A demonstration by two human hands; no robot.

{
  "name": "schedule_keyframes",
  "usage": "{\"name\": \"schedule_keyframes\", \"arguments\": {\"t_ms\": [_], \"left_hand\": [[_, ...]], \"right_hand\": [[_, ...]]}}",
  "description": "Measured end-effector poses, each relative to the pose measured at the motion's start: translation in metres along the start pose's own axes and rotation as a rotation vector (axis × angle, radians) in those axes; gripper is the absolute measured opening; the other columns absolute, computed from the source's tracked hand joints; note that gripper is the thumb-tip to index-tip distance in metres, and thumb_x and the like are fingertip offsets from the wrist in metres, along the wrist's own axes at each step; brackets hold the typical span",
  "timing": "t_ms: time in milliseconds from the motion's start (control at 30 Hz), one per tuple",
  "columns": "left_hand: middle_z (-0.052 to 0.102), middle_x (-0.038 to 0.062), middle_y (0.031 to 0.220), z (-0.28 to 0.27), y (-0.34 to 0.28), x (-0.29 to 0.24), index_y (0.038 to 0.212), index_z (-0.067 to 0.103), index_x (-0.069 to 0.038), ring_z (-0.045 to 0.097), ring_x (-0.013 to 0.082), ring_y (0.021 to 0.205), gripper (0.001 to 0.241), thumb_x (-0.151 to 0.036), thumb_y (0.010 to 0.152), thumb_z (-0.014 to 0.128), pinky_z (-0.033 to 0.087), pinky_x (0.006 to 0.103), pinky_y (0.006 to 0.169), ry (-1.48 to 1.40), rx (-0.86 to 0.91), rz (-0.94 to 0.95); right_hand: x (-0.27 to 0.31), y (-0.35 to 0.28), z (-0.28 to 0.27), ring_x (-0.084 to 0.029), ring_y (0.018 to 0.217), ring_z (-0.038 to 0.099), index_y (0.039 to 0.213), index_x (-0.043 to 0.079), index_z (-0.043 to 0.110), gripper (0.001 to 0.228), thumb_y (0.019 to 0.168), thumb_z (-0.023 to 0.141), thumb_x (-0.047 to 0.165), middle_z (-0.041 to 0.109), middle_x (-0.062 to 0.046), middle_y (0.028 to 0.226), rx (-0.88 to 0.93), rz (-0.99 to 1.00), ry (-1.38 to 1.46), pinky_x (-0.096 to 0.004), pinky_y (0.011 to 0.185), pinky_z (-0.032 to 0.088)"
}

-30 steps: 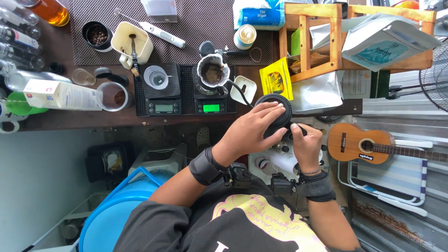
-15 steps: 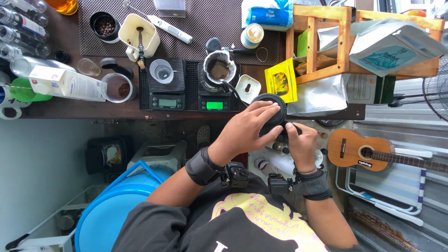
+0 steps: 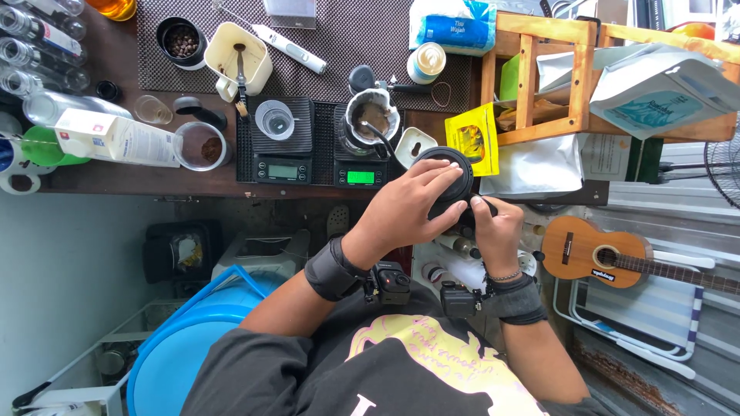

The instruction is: The person prepares coffee by operating a coffee machine, pouring hot water from a kettle into a filter, and grinding coffee beans. They handle a small container and a wooden tool while moving between the coffee station and a counter with a grinder.

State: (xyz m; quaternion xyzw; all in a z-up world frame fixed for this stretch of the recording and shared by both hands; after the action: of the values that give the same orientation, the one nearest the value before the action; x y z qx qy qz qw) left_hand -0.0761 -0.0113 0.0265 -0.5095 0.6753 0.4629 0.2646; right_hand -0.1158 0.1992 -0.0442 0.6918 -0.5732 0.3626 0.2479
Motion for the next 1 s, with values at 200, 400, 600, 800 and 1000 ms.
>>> {"name": "schedule_keyframes", "arguments": {"t_ms": [200, 400, 600, 800, 1000], "left_hand": [[0.070, 0.020, 0.125, -0.002, 0.006, 0.003, 0.128, 0.064, 0.005, 0.062, 0.0327, 0.128, 0.047, -0.029, 0.096, 0.070, 0.055, 0.0396, 0.104, 0.006, 0.000, 0.021], [0.070, 0.019, 0.124, -0.004, 0.013, 0.004, 0.128, 0.063, 0.005, 0.063, 0.0329, 0.128, 0.048, -0.029, 0.095, 0.070, 0.056, 0.0391, 0.101, -0.011, 0.007, 0.022], [0.070, 0.019, 0.123, -0.003, 0.019, 0.005, 0.128, 0.064, 0.004, 0.063, 0.0329, 0.127, 0.048, -0.030, 0.095, 0.070, 0.056, 0.0385, 0.099, -0.028, 0.021, 0.015], [0.070, 0.019, 0.124, 0.002, 0.021, 0.005, 0.127, 0.064, 0.004, 0.063, 0.0332, 0.128, 0.046, -0.030, 0.096, 0.070, 0.055, 0.0397, 0.104, -0.055, 0.019, 0.060], [0.070, 0.021, 0.123, 0.008, 0.021, 0.001, 0.126, 0.065, 0.003, 0.064, 0.0341, 0.126, 0.046, -0.031, 0.095, 0.070, 0.055, 0.0400, 0.103, -0.054, 0.042, 0.048]], "right_hand": [[0.021, 0.007, -0.001, -0.008, 0.063, 0.041, 0.085, -0.007, 0.058, 0.034, 0.100, 0.061, 0.024, 0.045, -0.003, 0.063, -0.032, -0.028, 0.022, -0.031, 0.058, 0.041], [0.014, 0.011, -0.002, -0.008, 0.065, 0.039, 0.084, -0.006, 0.057, 0.035, 0.099, 0.062, 0.024, 0.042, -0.001, 0.065, -0.045, 0.016, 0.050, -0.030, 0.057, 0.038], [0.018, 0.014, -0.005, -0.007, 0.065, 0.039, 0.085, -0.006, 0.057, 0.034, 0.100, 0.061, 0.024, 0.042, -0.001, 0.065, -0.066, -0.016, 0.035, -0.030, 0.058, 0.039], [0.009, 0.010, -0.009, -0.009, 0.066, 0.038, 0.083, -0.007, 0.054, 0.036, 0.101, 0.062, 0.024, 0.041, -0.003, 0.066, -0.083, 0.008, 0.028, -0.031, 0.058, 0.037], [0.011, 0.003, -0.015, -0.009, 0.066, 0.044, 0.086, -0.007, 0.060, 0.035, 0.101, 0.061, 0.024, 0.047, -0.004, 0.065, -0.116, -0.011, 0.008, -0.031, 0.061, 0.042]]}}
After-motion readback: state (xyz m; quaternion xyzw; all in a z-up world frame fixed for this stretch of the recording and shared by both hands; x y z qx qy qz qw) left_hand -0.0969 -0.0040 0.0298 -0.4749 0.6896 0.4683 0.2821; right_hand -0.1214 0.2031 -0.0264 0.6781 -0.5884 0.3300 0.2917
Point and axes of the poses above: each hand's wrist, its own y-axis towards the middle knuckle, its own z-axis out of the palm, x = y × z, the point moved 7 cm from there along y, towards the middle knuckle
